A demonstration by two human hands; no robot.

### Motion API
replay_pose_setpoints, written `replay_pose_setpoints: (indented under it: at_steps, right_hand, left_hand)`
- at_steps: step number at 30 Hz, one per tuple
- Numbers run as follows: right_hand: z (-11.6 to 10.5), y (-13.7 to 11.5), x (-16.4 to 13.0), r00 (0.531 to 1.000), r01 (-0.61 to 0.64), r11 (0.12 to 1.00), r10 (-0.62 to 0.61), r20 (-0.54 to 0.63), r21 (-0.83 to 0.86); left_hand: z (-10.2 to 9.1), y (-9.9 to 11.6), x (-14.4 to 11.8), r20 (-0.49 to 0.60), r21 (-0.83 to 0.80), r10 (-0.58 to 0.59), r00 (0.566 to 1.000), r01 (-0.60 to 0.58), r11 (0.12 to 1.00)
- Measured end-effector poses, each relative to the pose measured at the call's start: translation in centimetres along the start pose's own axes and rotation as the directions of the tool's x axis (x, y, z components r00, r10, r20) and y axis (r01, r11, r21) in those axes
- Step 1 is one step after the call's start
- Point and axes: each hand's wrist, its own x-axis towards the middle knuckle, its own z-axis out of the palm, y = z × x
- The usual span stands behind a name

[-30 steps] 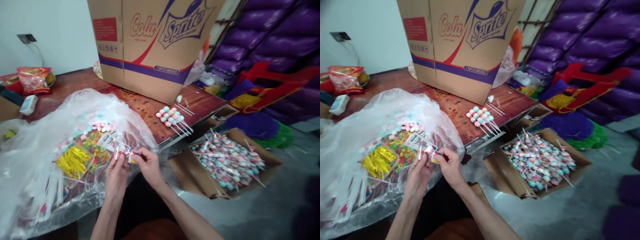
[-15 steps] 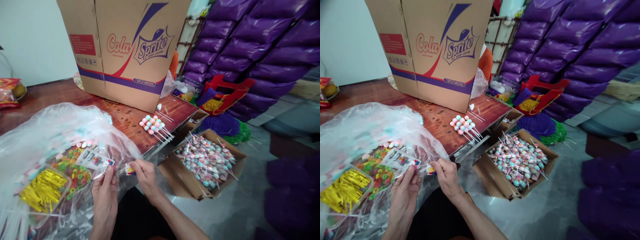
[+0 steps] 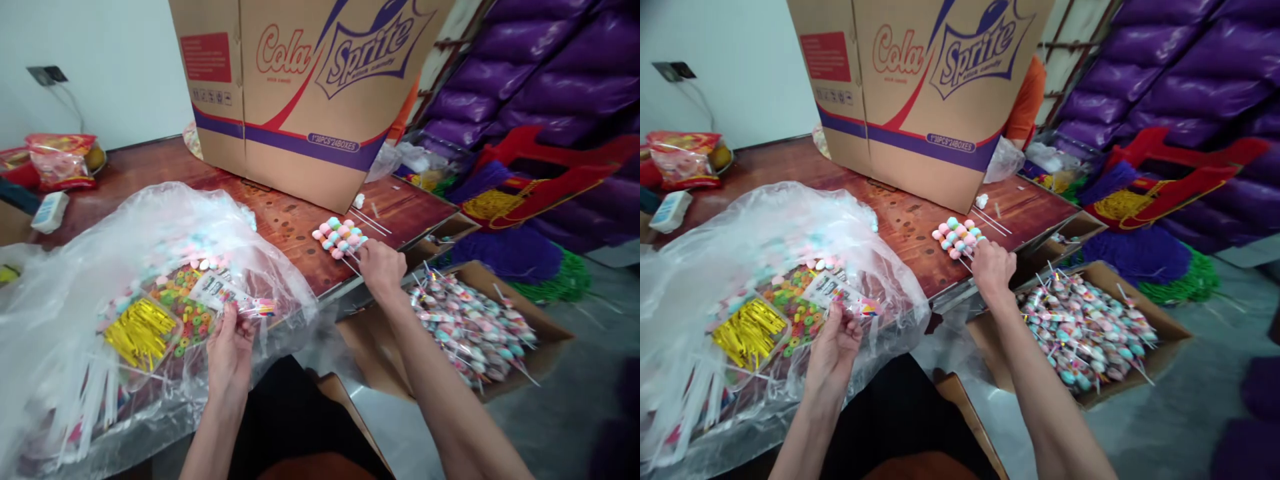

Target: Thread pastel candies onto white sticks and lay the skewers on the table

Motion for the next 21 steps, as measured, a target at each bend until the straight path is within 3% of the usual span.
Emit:
replay_pose_setpoints:
  at_steps: [3,5,8,12,17,21]
  right_hand:
    - [0.1,0.1,-2.0,0.988,0.028,0.962,0.016,-0.157,0.272]
    - [-0.7,-0.3,-4.4,0.972,0.118,0.844,0.01,-0.234,0.524]
    - [-2.6,-1.4,-8.9,0.982,0.181,0.612,-0.072,-0.173,0.77]
    - [-4.4,-2.7,-13.5,0.95,0.272,0.455,-0.267,-0.162,0.848]
    - [-4.5,-2.4,-14.8,0.875,0.453,0.483,-0.402,-0.27,0.749]
    - [-4.8,-1.7,-14.4,0.829,0.531,0.553,-0.496,-0.258,0.641]
  left_hand:
    - [0.2,0.5,0.0,-0.046,-0.01,-0.033,0.998,0.033,0.999]
    - [0.3,0.8,0.1,-0.056,-0.011,-0.048,0.997,0.048,0.999]
    - [0.3,1.1,0.3,-0.058,-0.014,-0.051,0.997,0.05,0.999]
    - [0.1,1.2,0.7,-0.055,-0.026,-0.048,0.997,0.046,0.999]
    - [-0.8,0.8,1.1,-0.006,-0.036,0.002,1.0,-0.002,0.999]
    - [-1.5,0.4,1.4,0.06,-0.018,0.088,0.994,-0.087,0.996]
